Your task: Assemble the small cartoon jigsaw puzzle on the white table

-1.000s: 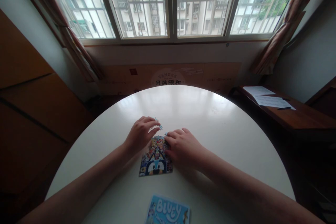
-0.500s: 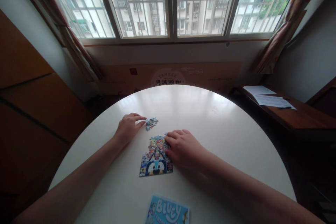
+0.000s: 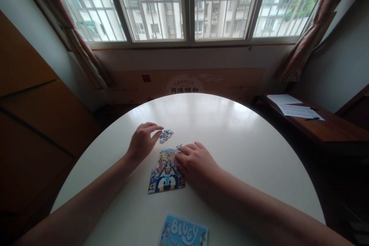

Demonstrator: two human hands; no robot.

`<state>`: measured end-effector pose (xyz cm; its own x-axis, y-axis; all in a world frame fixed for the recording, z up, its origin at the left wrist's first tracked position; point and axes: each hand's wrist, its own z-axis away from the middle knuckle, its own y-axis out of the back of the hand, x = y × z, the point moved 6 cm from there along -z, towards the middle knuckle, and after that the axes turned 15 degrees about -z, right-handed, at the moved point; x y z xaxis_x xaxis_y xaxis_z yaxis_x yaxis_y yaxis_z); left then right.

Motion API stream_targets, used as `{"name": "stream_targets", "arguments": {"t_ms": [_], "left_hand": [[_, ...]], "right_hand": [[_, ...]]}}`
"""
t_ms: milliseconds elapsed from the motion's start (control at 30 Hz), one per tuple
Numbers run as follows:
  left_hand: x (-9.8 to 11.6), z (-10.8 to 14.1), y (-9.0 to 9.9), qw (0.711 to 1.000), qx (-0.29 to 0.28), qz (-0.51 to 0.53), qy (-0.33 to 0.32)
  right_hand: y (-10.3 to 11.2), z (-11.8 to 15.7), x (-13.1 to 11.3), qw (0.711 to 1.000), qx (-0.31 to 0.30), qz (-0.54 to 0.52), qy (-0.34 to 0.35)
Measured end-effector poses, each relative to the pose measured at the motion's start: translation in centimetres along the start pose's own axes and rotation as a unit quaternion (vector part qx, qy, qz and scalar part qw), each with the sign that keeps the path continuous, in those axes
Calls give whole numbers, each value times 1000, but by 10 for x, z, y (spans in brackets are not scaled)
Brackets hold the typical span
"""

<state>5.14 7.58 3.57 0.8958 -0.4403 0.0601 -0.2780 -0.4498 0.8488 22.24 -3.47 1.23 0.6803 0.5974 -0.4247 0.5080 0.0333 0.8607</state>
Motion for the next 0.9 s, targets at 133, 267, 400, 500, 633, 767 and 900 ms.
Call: {"name": "stream_targets", "arguments": {"t_ms": [133,267,400,500,633,767,900], "left_hand": [[34,12,-9,995,-59,44,-71],[52,20,-18,986,-105,63,-111],[56,22,-19,985,-121,46,-115],[57,21,-16,987,-115,25,-110],[59,20,-13,988,-105,23,-106],[58,20,-12,990,-88,37,-102],[59,19,-11,991,-74,56,-101]], "right_hand": [[-1,-1,-4,1000,5,-22,8],[1,3,-5,999,-17,-34,13],[1,4,-5,999,-30,-28,-10],[0,5,-5,999,-35,-27,-15],[0,4,-4,999,-33,-15,-14],[1,4,-4,999,-35,-24,-22],[2,3,-6,998,-41,-33,-26]]}}
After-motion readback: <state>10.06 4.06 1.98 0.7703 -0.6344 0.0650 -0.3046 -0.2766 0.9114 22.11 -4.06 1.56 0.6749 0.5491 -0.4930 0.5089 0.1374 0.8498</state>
